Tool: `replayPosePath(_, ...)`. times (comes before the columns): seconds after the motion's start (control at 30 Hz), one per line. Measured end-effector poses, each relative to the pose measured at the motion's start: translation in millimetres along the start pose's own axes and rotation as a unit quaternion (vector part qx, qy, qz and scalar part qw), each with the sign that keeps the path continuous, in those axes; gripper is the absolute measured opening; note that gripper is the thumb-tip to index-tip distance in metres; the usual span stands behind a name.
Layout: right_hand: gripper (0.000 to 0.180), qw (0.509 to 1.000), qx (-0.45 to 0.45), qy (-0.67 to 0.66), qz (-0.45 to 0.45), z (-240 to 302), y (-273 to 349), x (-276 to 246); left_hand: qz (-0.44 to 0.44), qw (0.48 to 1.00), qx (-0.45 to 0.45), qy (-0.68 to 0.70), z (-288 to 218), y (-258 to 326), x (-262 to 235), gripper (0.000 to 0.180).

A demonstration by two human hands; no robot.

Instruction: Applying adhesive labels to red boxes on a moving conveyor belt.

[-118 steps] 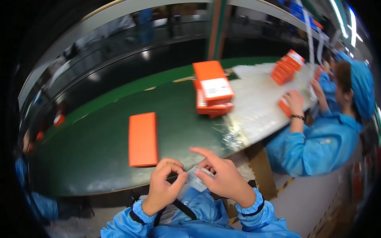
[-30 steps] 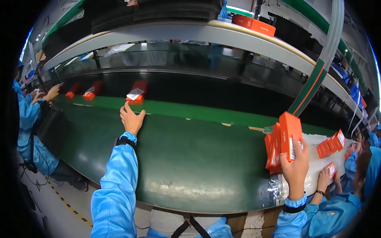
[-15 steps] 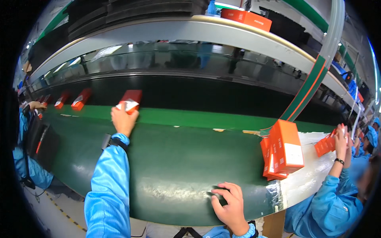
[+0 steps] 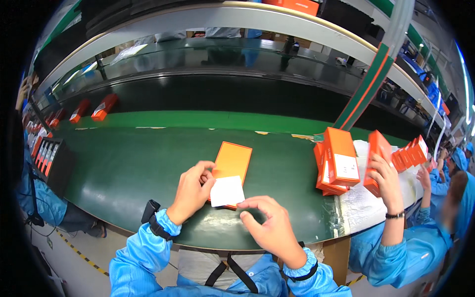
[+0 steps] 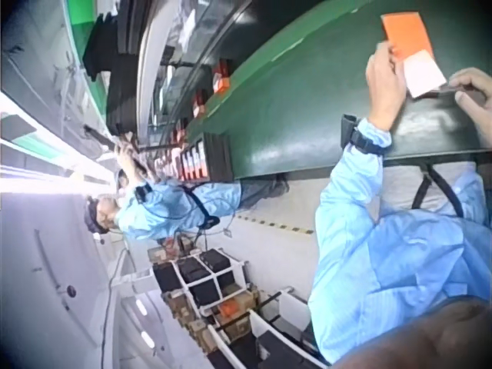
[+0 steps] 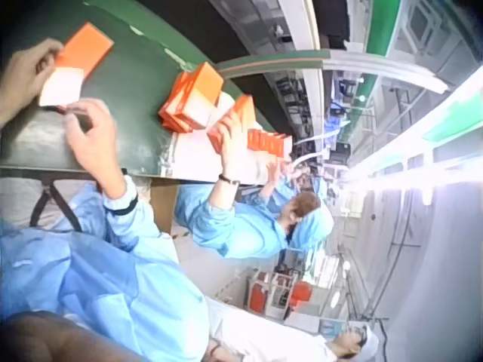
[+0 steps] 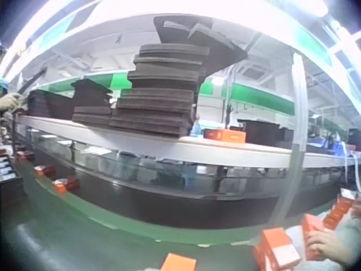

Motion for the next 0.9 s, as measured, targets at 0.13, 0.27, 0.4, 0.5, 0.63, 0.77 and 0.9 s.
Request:
replayPosePath(0.13,0.029,0.996,0.012,0.023,-0.082,-6.9,-29.9,-19.2,0.101,0.974,-0.038,0.198,-15.2,-28.4,21.6,0.035)
replayPosePath(0.27,0.03,0.989,0.092,-0.105,-0.057,-54.7,-55.6,-9.2,0.057,0.882,-0.121,0.451,-5.4,-25.3,38.6,0.025)
replayPosePath(0.4,0.023,0.968,0.108,-0.221,-0.054,-59.3,-59.1,-4.1,0.154,0.844,-0.169,0.484,-0.8,-15.3,49.8,0.011)
replayPosePath(0.5,0.022,0.961,0.106,-0.249,-0.05,-59.0,-62.1,-1.3,0.188,0.852,-0.174,0.456,-3.6,-12.1,50.1,0.009)
replayPosePath(0.63,0.023,0.95,0.131,-0.281,-0.031,-58.1,-62.6,5.2,0.21,0.828,-0.184,0.486,-2.7,-10.3,46.3,0.01)
replayPosePath(0.77,0.022,0.939,0.141,-0.314,-0.015,-62.1,-58.5,9.6,0.242,0.804,-0.171,0.515,-1.4,-4.8,56.4,0.013)
replayPosePath(0.9,0.023,0.918,0.161,-0.361,0.019,-65.8,-56.8,19.4,0.247,0.772,-0.168,0.56,-11.9,-1.4,59.1,0.015)
Point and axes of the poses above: each hand's wrist, its own y-axis away from the middle knuckle, its own x-axis out of the palm, z = x × y, the point moved 8 cm from there along -y, towards the middle knuckle, and after that the axes turned 6 degrees about -y, right-handed, at the moved point
